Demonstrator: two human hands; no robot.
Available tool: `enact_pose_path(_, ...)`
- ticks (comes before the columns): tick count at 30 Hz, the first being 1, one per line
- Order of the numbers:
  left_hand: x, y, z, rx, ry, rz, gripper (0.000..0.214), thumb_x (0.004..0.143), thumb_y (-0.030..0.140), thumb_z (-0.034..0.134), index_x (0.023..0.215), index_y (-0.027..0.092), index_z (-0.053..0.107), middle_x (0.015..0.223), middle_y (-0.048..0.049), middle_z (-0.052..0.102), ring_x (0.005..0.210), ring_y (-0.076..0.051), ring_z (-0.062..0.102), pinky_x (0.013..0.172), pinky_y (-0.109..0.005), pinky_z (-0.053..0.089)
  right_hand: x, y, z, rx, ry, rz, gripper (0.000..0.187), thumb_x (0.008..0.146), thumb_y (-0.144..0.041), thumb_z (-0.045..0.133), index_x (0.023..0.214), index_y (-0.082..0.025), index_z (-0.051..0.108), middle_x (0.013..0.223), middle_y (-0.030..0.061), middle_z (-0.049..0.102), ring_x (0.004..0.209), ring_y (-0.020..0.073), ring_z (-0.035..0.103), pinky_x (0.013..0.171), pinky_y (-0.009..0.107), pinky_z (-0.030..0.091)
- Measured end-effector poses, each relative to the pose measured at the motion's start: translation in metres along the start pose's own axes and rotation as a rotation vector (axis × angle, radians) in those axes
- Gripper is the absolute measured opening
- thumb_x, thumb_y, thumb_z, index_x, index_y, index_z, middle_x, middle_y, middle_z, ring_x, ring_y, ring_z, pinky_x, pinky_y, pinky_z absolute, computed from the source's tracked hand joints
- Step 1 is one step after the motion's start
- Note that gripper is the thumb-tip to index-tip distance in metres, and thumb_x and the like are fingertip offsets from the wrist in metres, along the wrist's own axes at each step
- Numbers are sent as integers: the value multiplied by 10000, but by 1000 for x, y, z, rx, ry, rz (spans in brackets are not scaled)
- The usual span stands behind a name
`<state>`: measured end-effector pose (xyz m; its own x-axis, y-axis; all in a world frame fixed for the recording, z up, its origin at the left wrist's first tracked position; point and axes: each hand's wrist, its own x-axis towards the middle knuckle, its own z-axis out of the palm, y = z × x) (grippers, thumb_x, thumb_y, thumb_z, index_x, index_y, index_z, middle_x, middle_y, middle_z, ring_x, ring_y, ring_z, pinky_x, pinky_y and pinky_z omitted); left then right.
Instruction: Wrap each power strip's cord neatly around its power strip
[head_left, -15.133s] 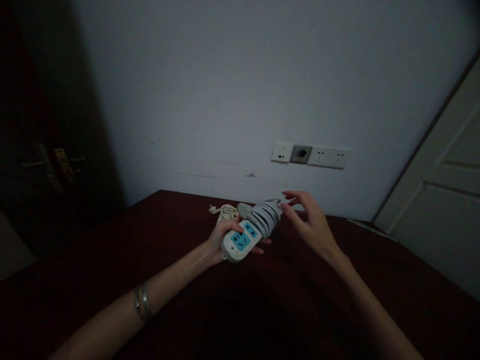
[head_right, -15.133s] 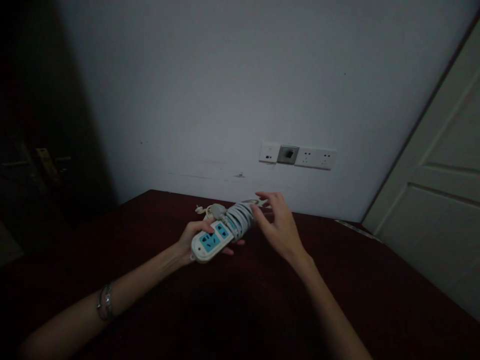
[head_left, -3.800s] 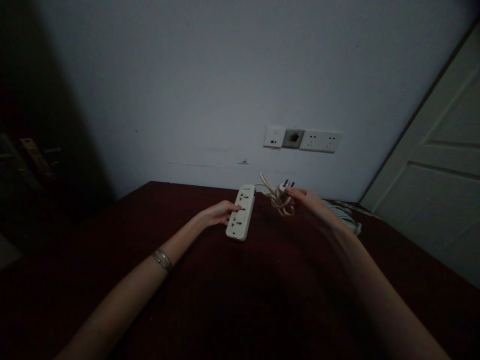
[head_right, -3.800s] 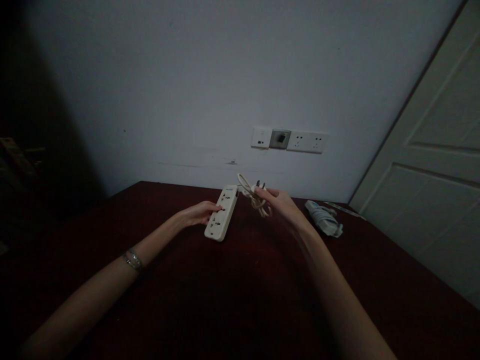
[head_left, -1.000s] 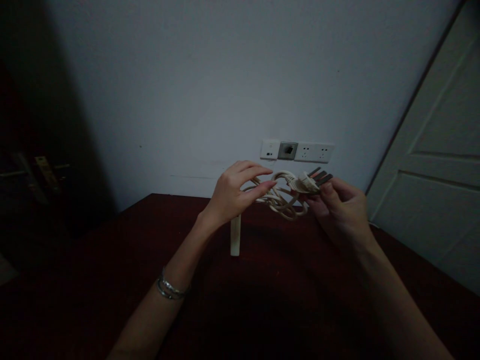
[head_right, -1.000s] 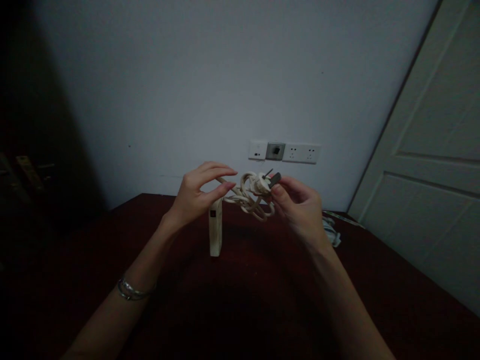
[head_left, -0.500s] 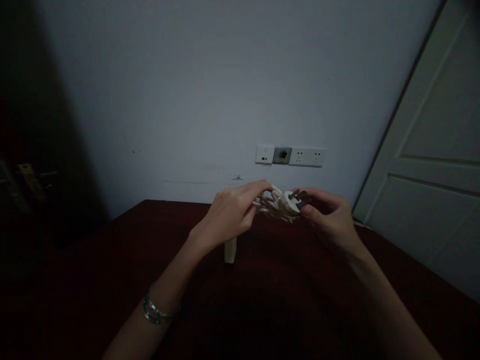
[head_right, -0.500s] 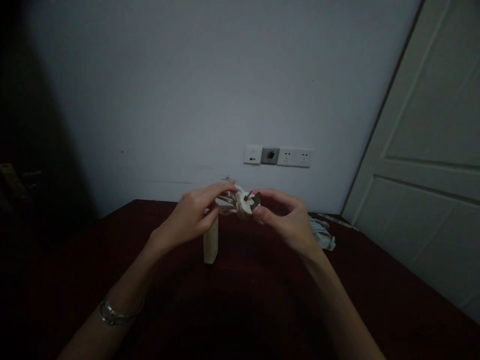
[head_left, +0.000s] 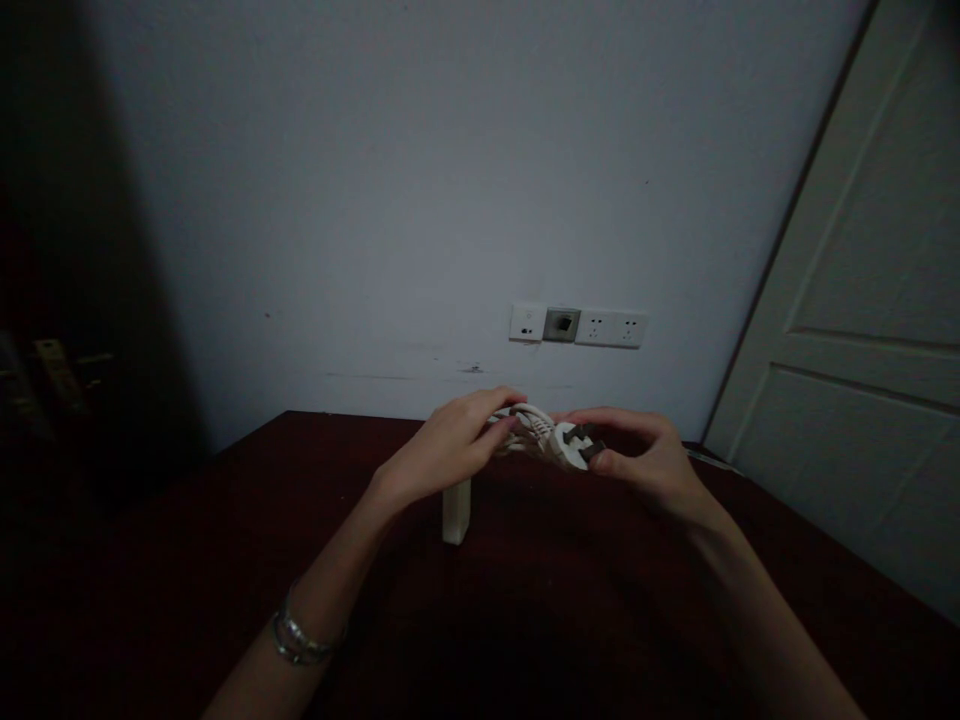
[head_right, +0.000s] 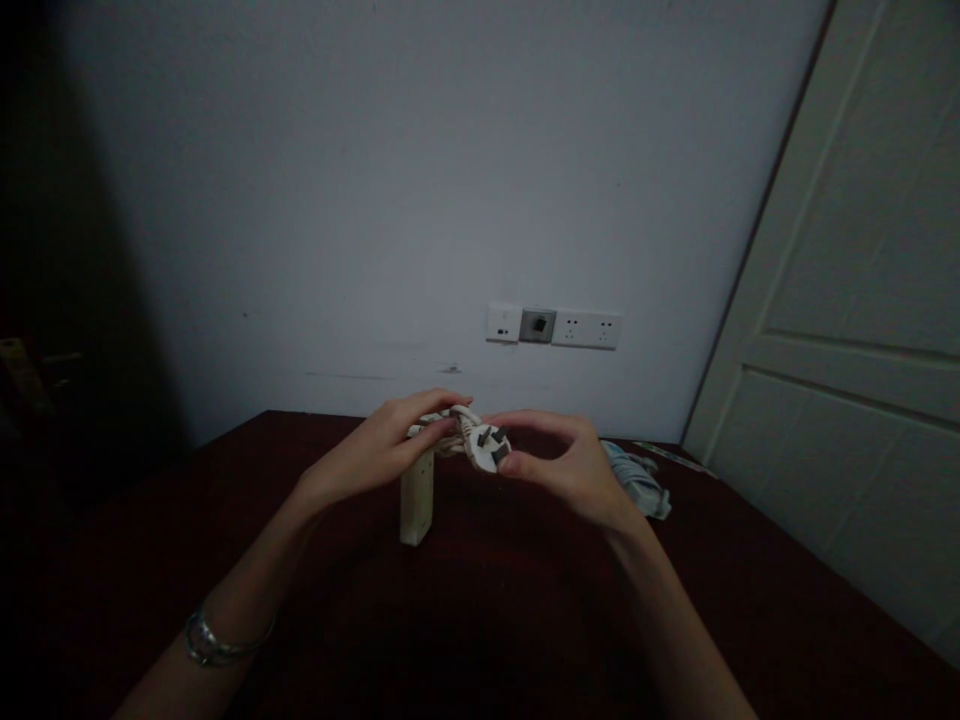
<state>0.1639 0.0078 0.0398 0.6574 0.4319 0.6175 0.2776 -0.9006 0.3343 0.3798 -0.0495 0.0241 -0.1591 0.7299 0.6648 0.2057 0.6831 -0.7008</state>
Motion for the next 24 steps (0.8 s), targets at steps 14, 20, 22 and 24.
enact_pose_path(14, 13, -26, 11, -640, -56, -148, 173, 755, 260, 638, 858, 125, 670, 835, -51, 673, 762, -126, 600, 726, -248, 471, 1, 12, -4, 28, -33, 65, 357, 625, -473, 756, 889, -234, 747, 875, 68, 733, 787, 214, 681, 719, 316, 545)
enact_pose_path(20, 13, -29, 16, -668, 24, -190, 176, 741, 274, 658, 834, 126, 685, 809, -51, 680, 735, -123, 603, 704, -246, 473, 2, 16, 0, 34, 33, 78, 340, 618, -477, 759, 866, -246, 748, 874, 58, 735, 788, 214, 683, 722, 326, 548)
enact_pose_path(22, 13, -28, 16, -659, 51, -211, 174, 732, 272, 667, 817, 122, 687, 792, -55, 682, 720, -126, 603, 690, -249, 475, 2, 16, 1, 26, 33, 67, 347, 624, -487, 751, 874, -246, 747, 891, 59, 733, 824, 225, 681, 758, 343, 543)
enact_pose_path(24, 14, -26, 17, -648, 77, -234, 176, 719, 271, 677, 802, 117, 688, 779, -60, 684, 705, -129, 604, 674, -252, 478, 2, 15, 1, 29, 17, 50, 384, 613, -501, 753, 904, -250, 743, 925, 59, 728, 861, 236, 675, 792, 361, 535)
